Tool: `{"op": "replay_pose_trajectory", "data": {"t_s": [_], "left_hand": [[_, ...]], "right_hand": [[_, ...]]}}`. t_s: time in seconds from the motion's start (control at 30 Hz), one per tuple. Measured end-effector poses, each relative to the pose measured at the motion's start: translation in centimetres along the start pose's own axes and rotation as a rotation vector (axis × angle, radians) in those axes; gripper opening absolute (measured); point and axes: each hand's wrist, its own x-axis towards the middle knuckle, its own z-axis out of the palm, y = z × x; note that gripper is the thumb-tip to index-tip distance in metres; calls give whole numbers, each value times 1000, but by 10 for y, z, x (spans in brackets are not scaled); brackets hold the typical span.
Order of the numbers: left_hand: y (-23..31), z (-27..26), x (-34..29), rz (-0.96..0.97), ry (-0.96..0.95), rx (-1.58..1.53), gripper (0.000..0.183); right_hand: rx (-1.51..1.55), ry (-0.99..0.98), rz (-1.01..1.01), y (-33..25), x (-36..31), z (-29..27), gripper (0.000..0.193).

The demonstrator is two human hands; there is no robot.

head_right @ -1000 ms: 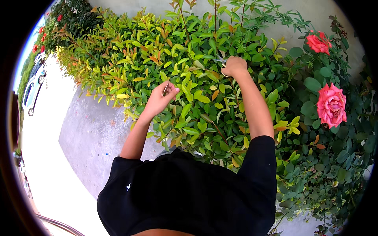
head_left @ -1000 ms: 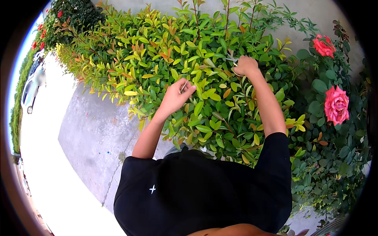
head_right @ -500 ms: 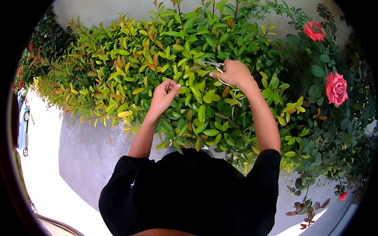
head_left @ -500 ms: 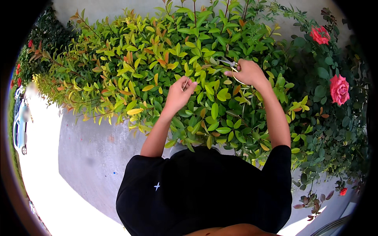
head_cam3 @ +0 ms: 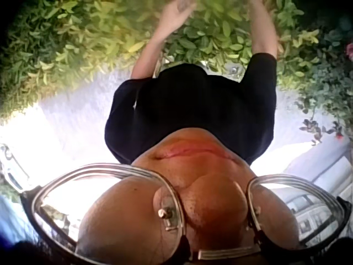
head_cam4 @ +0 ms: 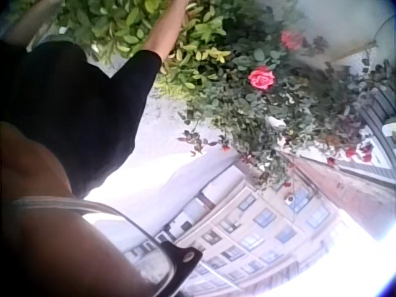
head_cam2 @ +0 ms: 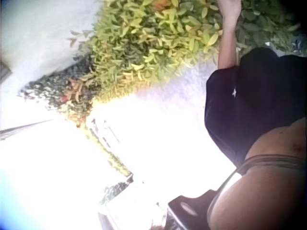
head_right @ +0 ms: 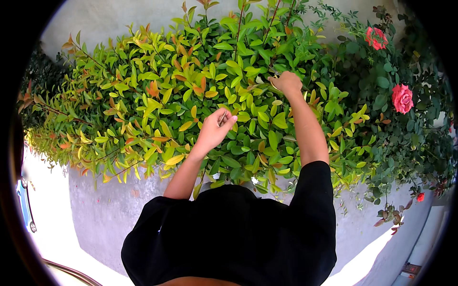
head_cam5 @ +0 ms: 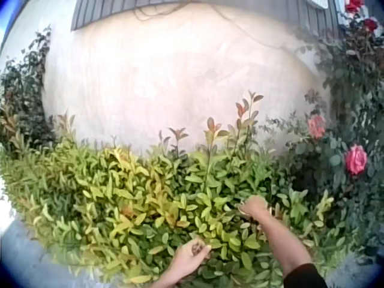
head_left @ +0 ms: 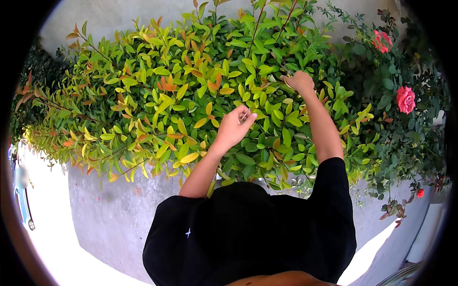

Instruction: The person trims leaves and stems from a hedge using scissors, occasionally picking off small branches by hand.

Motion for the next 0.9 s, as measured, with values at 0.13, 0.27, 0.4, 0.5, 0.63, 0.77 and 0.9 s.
{"op": "replay_pose_trajectory", "data": {"t_s": [0.13,0.27,0.4,0.5,0.63,0.77,0.9], "left_hand": [[-11,-12,-6,1,-12,5,28],[-20,-22,-7,20,-18,-55,28],[-16,-30,-10,15,-37,-42,28],[-11,-35,-10,19,-45,-42,28],[-11,-38,-9,5,-48,-23,28],[-5,-41,-8,-5,-40,-27,22],[-11,-37,-7,11,10,-44,22]], "right_hand": [[-6,64,36,-10,10,9,59],[-3,132,58,-24,11,12,49],[-6,174,44,-29,12,10,48],[-45,201,-27,-29,20,13,44],[3,322,-72,-20,37,33,40],[48,156,-109,-25,35,34,50],[167,183,-213,-30,3,25,62]]}}
